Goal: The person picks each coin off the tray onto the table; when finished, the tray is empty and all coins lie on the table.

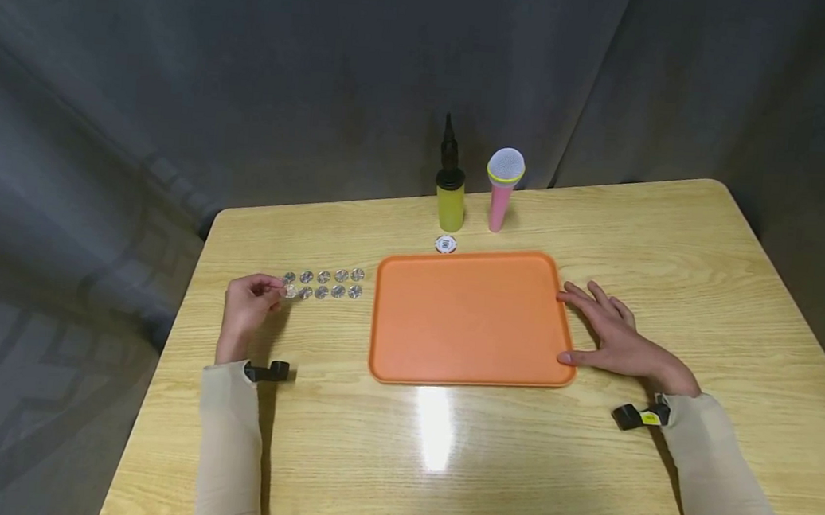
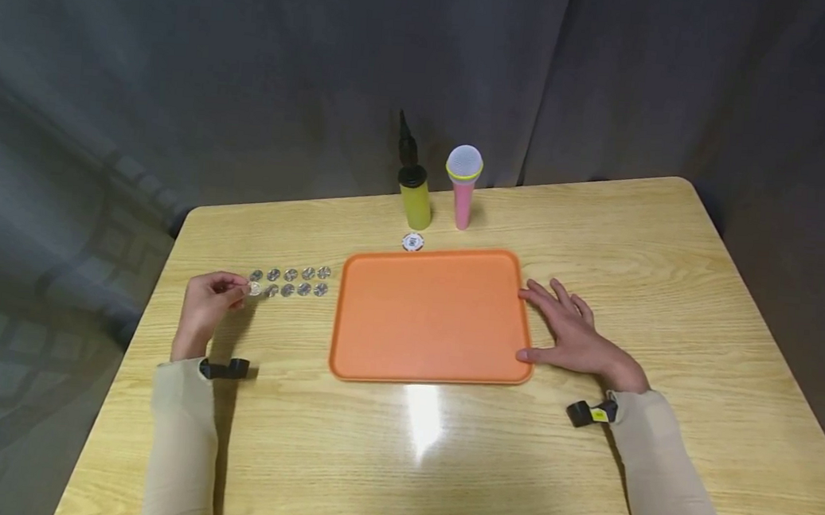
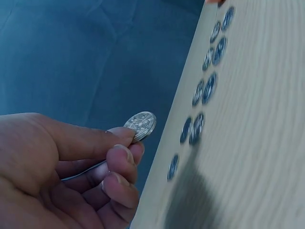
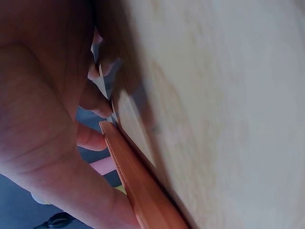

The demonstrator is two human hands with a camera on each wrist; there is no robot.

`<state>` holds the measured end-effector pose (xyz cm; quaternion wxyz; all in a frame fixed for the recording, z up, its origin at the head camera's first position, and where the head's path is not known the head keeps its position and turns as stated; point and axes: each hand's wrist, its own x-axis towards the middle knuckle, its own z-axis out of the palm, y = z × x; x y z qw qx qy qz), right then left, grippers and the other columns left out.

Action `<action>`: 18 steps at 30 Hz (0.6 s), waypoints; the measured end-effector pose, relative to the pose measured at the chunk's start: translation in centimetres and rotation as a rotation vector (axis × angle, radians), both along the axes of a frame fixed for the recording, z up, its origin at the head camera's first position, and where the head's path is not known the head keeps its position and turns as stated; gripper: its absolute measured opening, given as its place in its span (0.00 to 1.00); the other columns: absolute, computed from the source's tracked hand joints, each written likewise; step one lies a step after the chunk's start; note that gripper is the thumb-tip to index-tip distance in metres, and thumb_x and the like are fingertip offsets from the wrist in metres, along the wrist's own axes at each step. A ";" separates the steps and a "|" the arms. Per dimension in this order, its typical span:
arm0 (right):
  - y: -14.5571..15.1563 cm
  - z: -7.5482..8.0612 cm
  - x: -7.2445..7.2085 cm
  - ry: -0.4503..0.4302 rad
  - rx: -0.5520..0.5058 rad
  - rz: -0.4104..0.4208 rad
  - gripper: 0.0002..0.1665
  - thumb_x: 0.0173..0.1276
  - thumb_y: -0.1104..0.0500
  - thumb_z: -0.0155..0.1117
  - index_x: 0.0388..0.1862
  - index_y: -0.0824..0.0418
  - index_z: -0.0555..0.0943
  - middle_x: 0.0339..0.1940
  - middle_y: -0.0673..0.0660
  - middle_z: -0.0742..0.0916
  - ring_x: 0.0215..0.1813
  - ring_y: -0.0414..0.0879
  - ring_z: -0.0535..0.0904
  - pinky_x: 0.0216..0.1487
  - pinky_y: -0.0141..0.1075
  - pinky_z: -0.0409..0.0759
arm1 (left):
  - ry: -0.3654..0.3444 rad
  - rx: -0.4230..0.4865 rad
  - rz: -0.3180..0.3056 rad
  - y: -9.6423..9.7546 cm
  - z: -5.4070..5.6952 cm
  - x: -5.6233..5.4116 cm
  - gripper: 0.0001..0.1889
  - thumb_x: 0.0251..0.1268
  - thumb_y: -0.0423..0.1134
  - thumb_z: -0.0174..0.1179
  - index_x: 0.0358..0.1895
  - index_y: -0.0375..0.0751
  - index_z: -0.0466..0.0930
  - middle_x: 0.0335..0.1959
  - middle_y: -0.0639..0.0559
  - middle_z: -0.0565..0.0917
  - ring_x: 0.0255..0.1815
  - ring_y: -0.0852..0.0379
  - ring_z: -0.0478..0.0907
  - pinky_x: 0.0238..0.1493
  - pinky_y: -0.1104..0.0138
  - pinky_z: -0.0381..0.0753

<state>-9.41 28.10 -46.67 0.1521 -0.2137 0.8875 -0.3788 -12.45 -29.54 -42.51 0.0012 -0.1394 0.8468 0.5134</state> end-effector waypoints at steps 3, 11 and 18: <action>0.0 0.0 0.1 -0.002 -0.003 -0.003 0.56 0.58 0.48 0.77 0.80 0.53 0.57 0.84 0.66 0.53 0.83 0.67 0.30 0.73 0.69 0.29 | -0.013 -0.011 0.025 -0.7 -0.4 0.1 0.08 0.66 0.23 0.58 0.44 0.19 0.79 0.20 0.64 0.79 0.20 0.68 0.76 0.26 0.73 0.81; 0.0 -0.1 0.1 0.009 -0.009 0.000 0.55 0.58 0.49 0.77 0.79 0.54 0.57 0.83 0.66 0.53 0.84 0.67 0.30 0.73 0.69 0.30 | -0.047 -0.035 0.054 -1.4 -2.0 -0.2 0.09 0.66 0.25 0.61 0.44 0.19 0.80 0.20 0.60 0.79 0.19 0.67 0.75 0.23 0.74 0.77; 0.0 0.0 0.0 0.006 -0.003 0.001 0.55 0.58 0.48 0.76 0.79 0.53 0.57 0.84 0.66 0.53 0.84 0.66 0.30 0.73 0.69 0.29 | -0.026 -0.098 0.064 -0.9 -2.8 -0.6 0.09 0.64 0.24 0.61 0.43 0.19 0.82 0.20 0.60 0.79 0.18 0.67 0.76 0.21 0.75 0.76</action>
